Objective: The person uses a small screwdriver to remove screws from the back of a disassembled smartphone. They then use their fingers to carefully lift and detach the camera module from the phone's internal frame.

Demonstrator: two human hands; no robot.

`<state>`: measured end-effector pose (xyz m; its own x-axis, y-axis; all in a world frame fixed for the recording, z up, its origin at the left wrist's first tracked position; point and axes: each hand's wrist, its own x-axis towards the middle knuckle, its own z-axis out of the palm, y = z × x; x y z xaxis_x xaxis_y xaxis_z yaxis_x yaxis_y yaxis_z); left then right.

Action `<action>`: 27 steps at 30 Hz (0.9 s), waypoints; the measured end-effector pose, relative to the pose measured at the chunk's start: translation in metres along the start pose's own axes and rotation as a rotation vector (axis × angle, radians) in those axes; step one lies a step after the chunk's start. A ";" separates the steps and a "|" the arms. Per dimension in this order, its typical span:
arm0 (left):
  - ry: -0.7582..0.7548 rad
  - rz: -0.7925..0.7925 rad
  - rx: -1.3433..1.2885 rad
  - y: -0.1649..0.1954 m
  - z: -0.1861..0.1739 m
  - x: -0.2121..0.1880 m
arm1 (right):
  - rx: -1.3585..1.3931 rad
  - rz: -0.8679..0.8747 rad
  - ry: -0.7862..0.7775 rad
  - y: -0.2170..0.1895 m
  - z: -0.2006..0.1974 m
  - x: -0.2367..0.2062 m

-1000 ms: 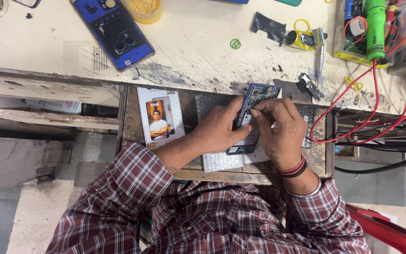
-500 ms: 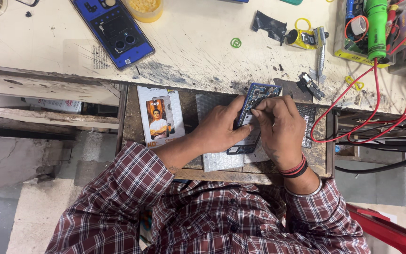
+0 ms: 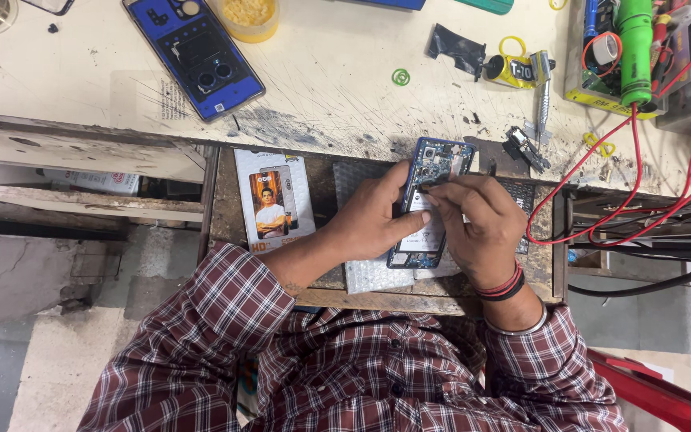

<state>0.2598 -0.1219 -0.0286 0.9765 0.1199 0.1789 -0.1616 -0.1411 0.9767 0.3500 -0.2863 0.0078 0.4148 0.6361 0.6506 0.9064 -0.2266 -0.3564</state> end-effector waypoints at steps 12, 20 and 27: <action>0.045 0.085 -0.250 -0.009 -0.003 0.001 | -0.092 -0.191 -0.046 -0.002 -0.008 0.001; 0.132 0.087 -0.147 -0.005 -0.003 0.002 | 0.096 -0.272 0.171 0.014 -0.001 -0.004; 0.183 0.122 -0.167 0.004 -0.007 -0.001 | 0.330 0.262 0.209 0.019 -0.005 -0.007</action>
<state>0.2571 -0.1161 -0.0237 0.9087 0.2900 0.3002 -0.3128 -0.0031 0.9498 0.3645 -0.2991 -0.0004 0.6637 0.4190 0.6196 0.7098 -0.0916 -0.6984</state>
